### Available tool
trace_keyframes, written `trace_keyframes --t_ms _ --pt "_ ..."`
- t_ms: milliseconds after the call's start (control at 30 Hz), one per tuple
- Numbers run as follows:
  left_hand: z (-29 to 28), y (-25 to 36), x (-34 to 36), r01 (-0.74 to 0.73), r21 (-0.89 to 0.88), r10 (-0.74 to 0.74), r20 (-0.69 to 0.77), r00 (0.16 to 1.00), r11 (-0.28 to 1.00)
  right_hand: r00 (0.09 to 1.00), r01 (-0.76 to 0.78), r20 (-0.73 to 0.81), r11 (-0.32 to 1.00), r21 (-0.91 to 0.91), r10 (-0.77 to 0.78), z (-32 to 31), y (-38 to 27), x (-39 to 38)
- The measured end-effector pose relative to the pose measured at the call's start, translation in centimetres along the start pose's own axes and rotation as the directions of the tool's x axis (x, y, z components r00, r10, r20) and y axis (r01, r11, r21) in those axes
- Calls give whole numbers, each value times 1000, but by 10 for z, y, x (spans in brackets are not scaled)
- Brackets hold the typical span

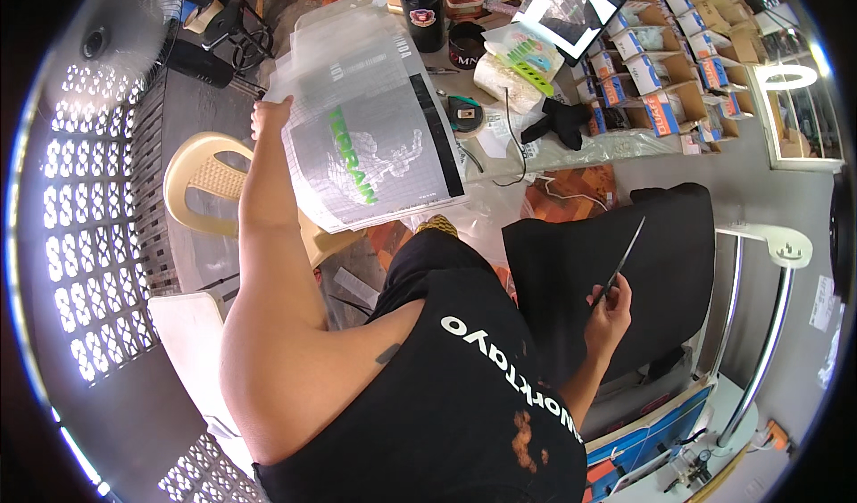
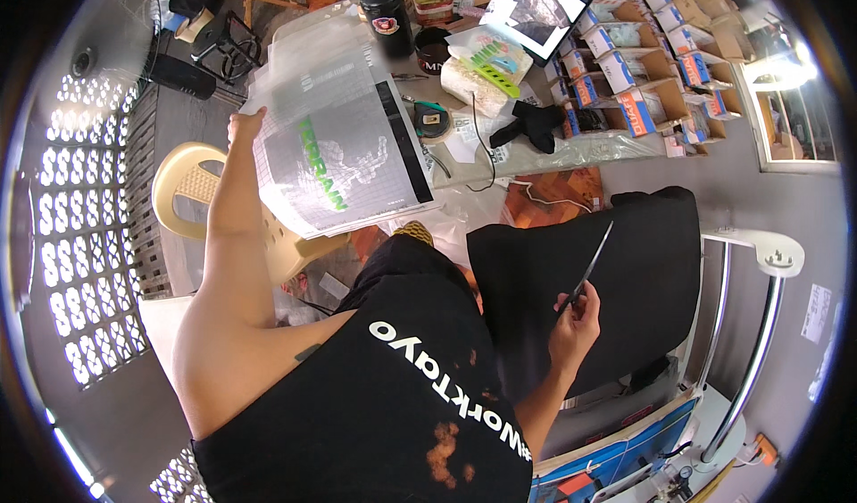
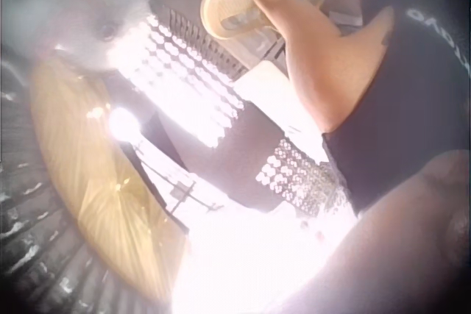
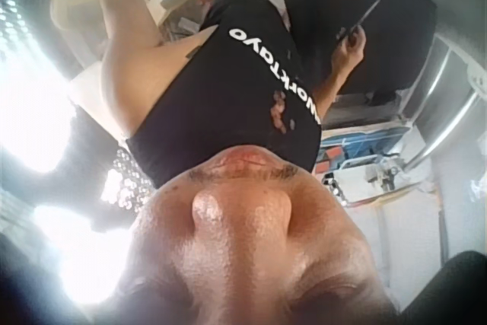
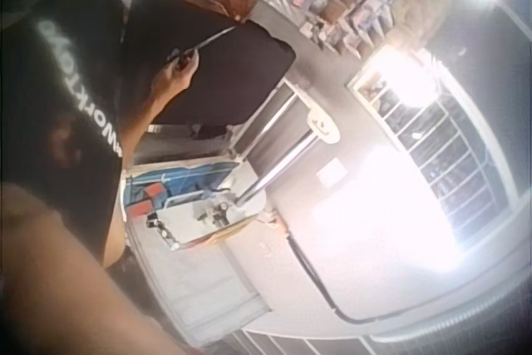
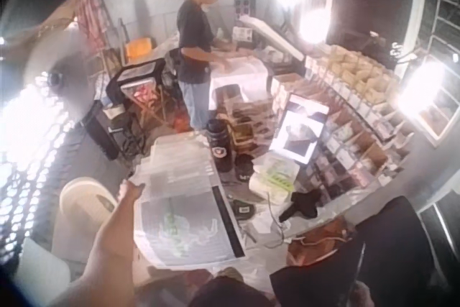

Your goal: The person prepares and positions t-shirts for printing, using a heat press machine and cutting transfers. The person moves printed shirts, aligns a black t-shirt on a printing platen, cuts a graphic transfer sheet with scissors, and positions the transfer onto the garment.

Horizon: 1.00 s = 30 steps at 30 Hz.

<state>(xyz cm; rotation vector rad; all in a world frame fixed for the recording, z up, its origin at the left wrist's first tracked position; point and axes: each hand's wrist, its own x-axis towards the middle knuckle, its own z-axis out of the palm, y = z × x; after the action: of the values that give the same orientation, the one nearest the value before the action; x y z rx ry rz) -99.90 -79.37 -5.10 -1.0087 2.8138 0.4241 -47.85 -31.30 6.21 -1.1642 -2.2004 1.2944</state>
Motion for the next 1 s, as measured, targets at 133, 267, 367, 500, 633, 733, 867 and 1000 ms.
trace_keyframes --t_ms 133,267,367,500,633,733,867,1000 --pt "36 -51 92 -143 -233 120 -111 987 962 995 36 93 996 -83 -28 30 -13 11" --pt "38 -40 136 -20 -120 38 149 988 993 991 19 135 993 -116 -3 54 -22 10" --pt "33 -53 165 261 -714 -26 322 946 650 989 29 149 997 -74 -18 63 -24 13" --pt "32 -40 123 -24 -802 117 57 992 597 990 34 137 994 -100 -20 55 -11 7" --pt "2 -51 110 -134 -979 220 -98 971 151 989 94 130 986 -135 -76 38 -9 4" --pt "-20 -52 111 -199 -939 161 -159 974 282 991 105 91 992 -77 -98 29 2 -4" --pt "-69 -50 102 -295 -895 215 -232 949 333 994 93 50 996 -3 -92 21 20 -20" --pt "-133 -21 42 -373 -877 337 -268 903 303 998 46 -36 996 71 -44 17 39 -32"
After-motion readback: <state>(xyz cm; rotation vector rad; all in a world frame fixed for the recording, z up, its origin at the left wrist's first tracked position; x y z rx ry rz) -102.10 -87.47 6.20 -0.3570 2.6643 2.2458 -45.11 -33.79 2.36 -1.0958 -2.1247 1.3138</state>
